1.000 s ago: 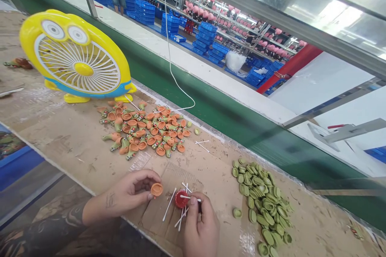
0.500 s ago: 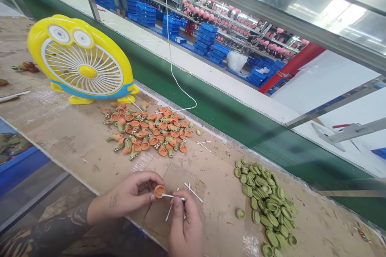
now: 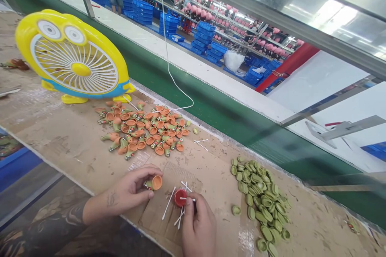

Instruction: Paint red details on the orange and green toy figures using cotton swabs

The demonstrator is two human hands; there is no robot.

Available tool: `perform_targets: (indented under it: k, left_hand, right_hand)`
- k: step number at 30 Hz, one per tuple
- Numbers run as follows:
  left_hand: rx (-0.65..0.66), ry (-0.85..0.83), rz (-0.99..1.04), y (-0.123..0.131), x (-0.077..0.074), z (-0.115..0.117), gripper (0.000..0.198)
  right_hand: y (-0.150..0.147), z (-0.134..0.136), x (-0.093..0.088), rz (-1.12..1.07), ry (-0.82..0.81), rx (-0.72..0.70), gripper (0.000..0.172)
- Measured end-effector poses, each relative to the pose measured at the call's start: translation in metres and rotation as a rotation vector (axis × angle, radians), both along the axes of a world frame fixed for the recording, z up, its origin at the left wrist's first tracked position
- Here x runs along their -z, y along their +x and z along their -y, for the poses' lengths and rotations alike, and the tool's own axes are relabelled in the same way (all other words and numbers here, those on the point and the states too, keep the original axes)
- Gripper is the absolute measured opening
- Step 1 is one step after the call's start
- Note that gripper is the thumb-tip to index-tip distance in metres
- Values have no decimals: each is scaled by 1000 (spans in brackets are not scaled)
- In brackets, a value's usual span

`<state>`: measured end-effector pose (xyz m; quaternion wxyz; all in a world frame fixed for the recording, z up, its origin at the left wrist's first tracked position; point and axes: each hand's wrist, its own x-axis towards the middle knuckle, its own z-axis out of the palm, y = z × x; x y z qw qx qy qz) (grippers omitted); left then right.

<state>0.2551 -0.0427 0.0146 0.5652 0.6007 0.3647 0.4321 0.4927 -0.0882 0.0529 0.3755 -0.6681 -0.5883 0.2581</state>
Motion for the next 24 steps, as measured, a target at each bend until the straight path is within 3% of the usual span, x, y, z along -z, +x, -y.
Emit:
perform_targets:
  k: [4,7,12,17,24]
  left_hand:
    - [-16,33,-152,-1,-5,0,41]
    - [-36,-38,-98,1,-6,2,44]
    - [-25,-71,-61,4,-9,2,30]
    - [-3,-1,-164,1,-20,0,35]
    - [5,39,-180,-1,-21,-1,36]
  right_hand:
    - [-1,1,1,13,8,-59,41]
    - [-3,3,-7,-21,50,64,40]
    - [-14,8,-18,-184,173,223,39]
    - [-36,9,-9,-394,150,92,33]
    - [-55,7,-10,-362,19,0,38]
